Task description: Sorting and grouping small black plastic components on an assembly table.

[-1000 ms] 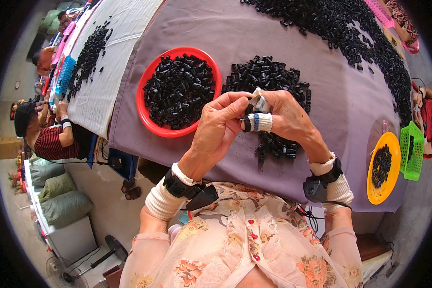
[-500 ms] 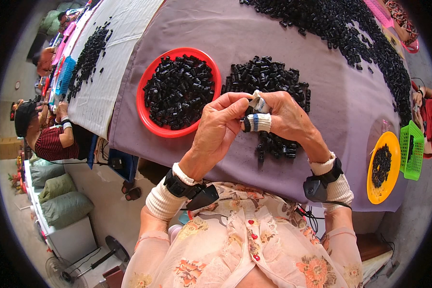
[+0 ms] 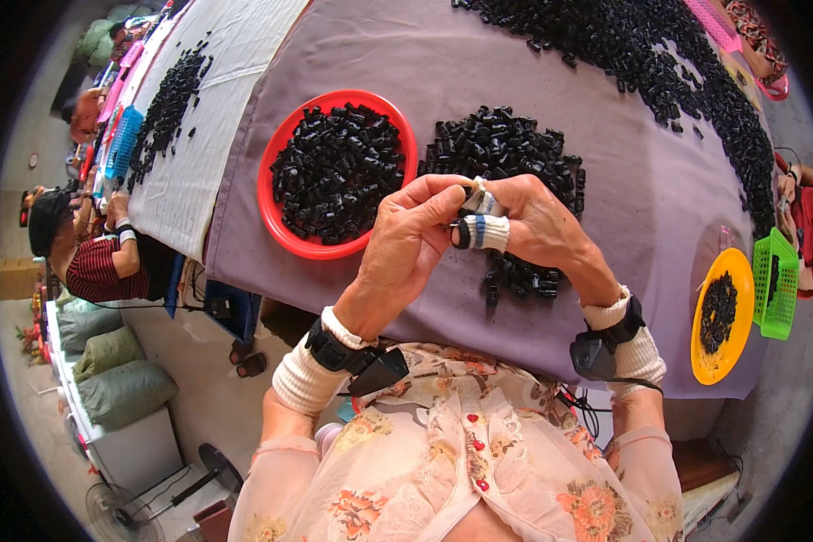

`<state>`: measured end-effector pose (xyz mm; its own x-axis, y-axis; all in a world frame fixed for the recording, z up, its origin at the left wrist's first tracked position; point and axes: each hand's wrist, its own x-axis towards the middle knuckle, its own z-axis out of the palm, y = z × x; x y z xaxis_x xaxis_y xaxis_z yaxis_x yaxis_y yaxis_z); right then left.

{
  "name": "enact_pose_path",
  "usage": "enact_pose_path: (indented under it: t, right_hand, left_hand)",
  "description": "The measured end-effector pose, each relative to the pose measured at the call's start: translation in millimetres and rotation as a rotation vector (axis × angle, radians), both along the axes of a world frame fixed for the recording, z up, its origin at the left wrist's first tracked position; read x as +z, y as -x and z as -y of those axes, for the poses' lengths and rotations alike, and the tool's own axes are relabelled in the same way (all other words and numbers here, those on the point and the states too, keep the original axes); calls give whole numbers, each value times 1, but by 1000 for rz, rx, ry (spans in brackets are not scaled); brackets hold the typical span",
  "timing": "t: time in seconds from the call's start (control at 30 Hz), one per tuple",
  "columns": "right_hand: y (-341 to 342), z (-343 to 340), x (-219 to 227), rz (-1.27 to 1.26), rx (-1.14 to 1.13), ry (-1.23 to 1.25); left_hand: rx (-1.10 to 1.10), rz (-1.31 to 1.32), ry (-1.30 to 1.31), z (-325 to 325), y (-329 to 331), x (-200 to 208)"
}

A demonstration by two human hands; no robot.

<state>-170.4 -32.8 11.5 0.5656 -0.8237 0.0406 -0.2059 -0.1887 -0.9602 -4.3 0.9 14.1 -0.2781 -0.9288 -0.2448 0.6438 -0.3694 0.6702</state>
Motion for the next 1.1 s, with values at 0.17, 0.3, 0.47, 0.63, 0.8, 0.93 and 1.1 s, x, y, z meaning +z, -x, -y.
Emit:
enact_pose_path:
  t: [0.17,0.3,0.47,0.63,0.8,0.93,1.1]
  right_hand:
    - [1,0,-1,111,-37,-31]
    - [-1,0,1,125,-75,-1]
    - [-1,0,3,71,-93,-3]
    - [-2,-1,-4,89,-95,11]
    - [-2,0,-3,27,-97,45]
    - [-1,0,-5,44,-105,3]
    - [21,3,8,-51,-195,-80]
  left_hand:
    - [-20,-122,-13,-1,3,0]
    - [-29,-158,-20,-2,2,-1]
    - [-10,-134,-37,-1,2,1]
    - [-11,-42,-51,-1,2,4]
    - [27,-15,-79,1,3,-2]
    - [65,23,-75,3,0,-3]
    - [277,368,115,16,-56,-4]
